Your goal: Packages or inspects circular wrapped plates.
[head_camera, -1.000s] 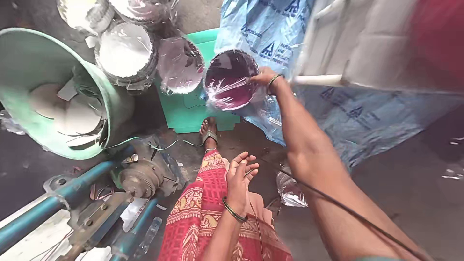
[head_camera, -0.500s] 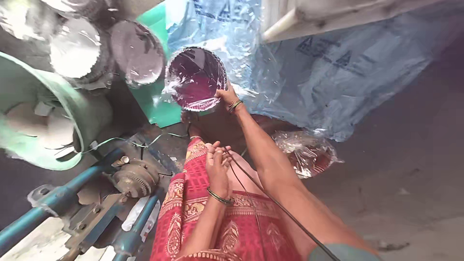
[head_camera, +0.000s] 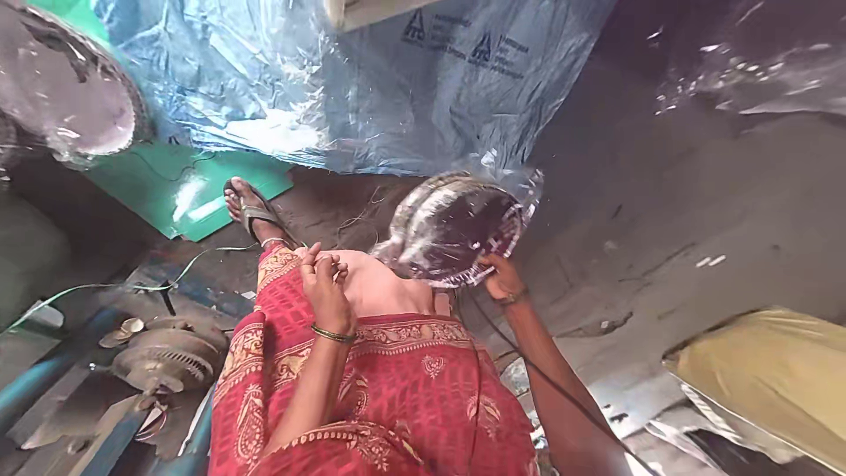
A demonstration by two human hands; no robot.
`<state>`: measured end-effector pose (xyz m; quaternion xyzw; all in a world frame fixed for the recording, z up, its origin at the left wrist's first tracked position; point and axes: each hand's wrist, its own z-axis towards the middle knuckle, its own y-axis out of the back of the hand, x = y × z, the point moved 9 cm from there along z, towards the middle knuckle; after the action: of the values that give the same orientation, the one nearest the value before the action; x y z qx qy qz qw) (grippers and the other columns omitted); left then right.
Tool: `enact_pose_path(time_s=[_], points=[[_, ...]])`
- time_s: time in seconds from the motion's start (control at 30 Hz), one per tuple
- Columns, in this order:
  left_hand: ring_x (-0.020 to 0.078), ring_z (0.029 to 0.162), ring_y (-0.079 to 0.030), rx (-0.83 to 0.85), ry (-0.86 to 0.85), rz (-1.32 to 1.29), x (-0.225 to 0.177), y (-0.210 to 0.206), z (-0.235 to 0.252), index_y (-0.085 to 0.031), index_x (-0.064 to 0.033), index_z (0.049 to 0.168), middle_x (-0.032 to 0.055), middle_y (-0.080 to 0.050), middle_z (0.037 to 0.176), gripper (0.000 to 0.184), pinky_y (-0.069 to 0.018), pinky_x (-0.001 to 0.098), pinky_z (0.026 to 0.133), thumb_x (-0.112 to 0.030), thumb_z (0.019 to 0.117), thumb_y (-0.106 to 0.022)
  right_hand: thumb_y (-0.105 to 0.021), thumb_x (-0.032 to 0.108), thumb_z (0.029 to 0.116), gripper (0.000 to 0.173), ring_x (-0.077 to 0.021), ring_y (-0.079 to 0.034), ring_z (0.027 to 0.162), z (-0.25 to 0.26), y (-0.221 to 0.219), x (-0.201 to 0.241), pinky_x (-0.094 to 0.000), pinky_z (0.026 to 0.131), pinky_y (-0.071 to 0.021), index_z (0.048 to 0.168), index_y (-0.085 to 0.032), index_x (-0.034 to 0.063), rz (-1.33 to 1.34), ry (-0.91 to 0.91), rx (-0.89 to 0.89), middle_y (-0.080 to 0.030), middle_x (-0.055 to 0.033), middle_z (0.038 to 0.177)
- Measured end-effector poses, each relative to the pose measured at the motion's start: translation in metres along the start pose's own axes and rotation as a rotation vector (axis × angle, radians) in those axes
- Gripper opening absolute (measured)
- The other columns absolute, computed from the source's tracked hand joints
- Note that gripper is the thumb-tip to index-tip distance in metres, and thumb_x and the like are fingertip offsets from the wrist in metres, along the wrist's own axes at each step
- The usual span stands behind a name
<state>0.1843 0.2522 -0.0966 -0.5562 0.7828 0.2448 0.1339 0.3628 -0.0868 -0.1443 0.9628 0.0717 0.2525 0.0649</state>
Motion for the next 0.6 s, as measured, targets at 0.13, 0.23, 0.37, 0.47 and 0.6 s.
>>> enact_pose_path(time_s=[0.13, 0.23, 0.37, 0.47, 0.6], points=[[0.0117, 0.079, -0.062, 0.060, 0.048, 0.011, 0.012, -0.012, -0.006, -0.047, -0.0038, 0.138, 0.0058, -0.060, 0.098, 0.031, -0.0536, 0.0256, 0.073, -0.008, 0.1073, -0.043, -0.047, -0.007, 0.0883, 0.027, -0.0108, -0.067, 0.081, -0.024, 0.079, -0.025, -0.0316, 0.073, -0.0594, 0.111, -0.053, 0.0060, 0.105, -0.006, -0.203, -0.066, -0.0025, 0.090], [0.0136, 0.080, -0.064, 0.074, 0.058, 0.011, 0.019, -0.014, -0.007, -0.048, -0.0040, 0.137, 0.0067, -0.063, 0.098, 0.030, -0.0549, 0.0274, 0.074, -0.008, 0.1070, -0.045, -0.046, -0.007, 0.0902, 0.025, -0.0124, -0.066, 0.080, -0.021, 0.107, -0.055, -0.0342, 0.073, -0.0590, 0.110, -0.053, 0.0069, 0.201, -0.004, -0.295, -0.065, -0.0038, 0.090], [0.0126, 0.079, -0.064, 0.065, 0.093, 0.017, 0.026, -0.009, -0.003, -0.050, -0.0049, 0.134, 0.0058, -0.063, 0.098, 0.027, -0.0552, 0.0268, 0.074, -0.008, 0.1081, -0.043, -0.045, -0.008, 0.0905, 0.027, -0.0142, -0.067, 0.085, 0.001, 0.097, -0.091, -0.0354, 0.077, -0.0591, 0.113, -0.052, 0.0049, 0.288, -0.002, -0.289, -0.065, -0.0057, 0.094], [0.0130, 0.077, -0.064, 0.066, 0.119, 0.002, 0.031, -0.006, 0.000, -0.051, -0.0048, 0.133, 0.0059, -0.063, 0.098, 0.027, -0.0555, 0.0268, 0.072, -0.008, 0.1081, -0.043, -0.045, -0.009, 0.0900, 0.026, -0.0150, -0.063, 0.085, 0.021, 0.082, -0.115, -0.0352, 0.076, -0.0577, 0.113, -0.051, 0.0034, 0.310, -0.022, -0.351, -0.061, -0.0078, 0.096], [0.0130, 0.077, -0.064, 0.068, 0.152, -0.021, 0.027, -0.005, 0.002, -0.052, -0.0045, 0.133, 0.0064, -0.064, 0.098, 0.027, -0.0556, 0.0268, 0.072, -0.007, 0.1082, -0.042, -0.044, -0.007, 0.0968, 0.038, -0.0171, -0.059, 0.103, 0.028, 0.065, -0.119, -0.0337, 0.089, -0.0539, 0.135, -0.045, -0.0032, 0.183, -0.029, -0.429, -0.056, -0.0140, 0.120]])
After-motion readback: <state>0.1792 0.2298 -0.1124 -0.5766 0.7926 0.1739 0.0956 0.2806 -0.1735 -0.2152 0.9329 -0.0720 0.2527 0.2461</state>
